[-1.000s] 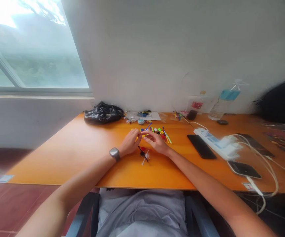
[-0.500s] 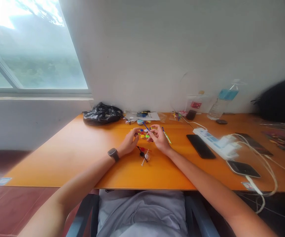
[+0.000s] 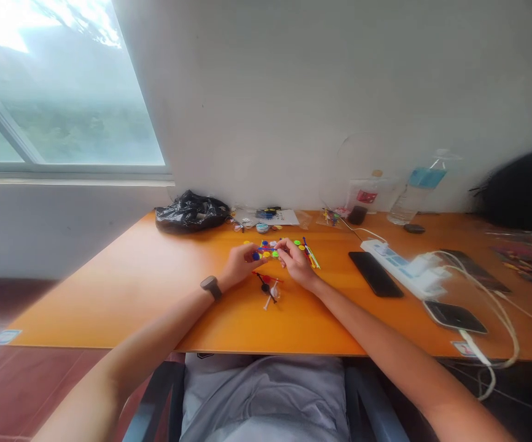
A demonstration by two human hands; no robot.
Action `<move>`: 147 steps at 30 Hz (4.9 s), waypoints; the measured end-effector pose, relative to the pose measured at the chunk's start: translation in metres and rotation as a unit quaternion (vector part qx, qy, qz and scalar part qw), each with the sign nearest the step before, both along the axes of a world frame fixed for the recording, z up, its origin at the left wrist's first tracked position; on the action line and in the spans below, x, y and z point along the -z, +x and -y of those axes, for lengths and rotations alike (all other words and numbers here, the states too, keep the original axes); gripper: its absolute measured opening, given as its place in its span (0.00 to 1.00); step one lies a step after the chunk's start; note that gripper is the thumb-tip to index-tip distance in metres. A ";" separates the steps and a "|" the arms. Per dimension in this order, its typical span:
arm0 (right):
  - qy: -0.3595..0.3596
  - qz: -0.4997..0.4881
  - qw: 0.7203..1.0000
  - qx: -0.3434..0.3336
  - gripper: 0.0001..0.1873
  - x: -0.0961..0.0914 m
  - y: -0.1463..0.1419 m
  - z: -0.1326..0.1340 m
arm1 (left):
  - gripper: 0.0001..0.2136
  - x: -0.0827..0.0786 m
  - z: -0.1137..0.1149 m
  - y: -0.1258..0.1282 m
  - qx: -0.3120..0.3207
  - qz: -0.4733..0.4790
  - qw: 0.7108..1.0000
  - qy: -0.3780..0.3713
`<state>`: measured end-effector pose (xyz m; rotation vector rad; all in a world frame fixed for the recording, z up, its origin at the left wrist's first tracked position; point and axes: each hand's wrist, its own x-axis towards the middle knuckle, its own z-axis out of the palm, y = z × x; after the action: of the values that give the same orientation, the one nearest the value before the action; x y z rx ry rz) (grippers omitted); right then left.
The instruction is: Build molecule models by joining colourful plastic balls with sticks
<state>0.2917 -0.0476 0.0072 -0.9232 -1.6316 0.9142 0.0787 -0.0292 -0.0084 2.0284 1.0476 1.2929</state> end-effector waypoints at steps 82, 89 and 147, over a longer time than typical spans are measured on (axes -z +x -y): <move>0.132 0.219 0.967 0.011 0.06 0.002 0.006 0.008 | 0.10 -0.004 0.006 -0.004 0.084 -0.043 0.994 0.061; 0.134 0.245 0.960 0.012 0.07 0.002 0.005 0.007 | 0.10 -0.006 0.008 -0.005 0.106 -0.043 0.991 0.068; 0.150 0.237 0.960 -0.017 0.07 0.000 0.009 0.006 | 0.13 -0.013 0.013 -0.004 0.086 -0.048 0.994 0.048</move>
<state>0.3002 -0.0537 0.0069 -0.9459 -2.1288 0.4615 0.0751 -0.0421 0.0042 2.2180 0.8448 1.1869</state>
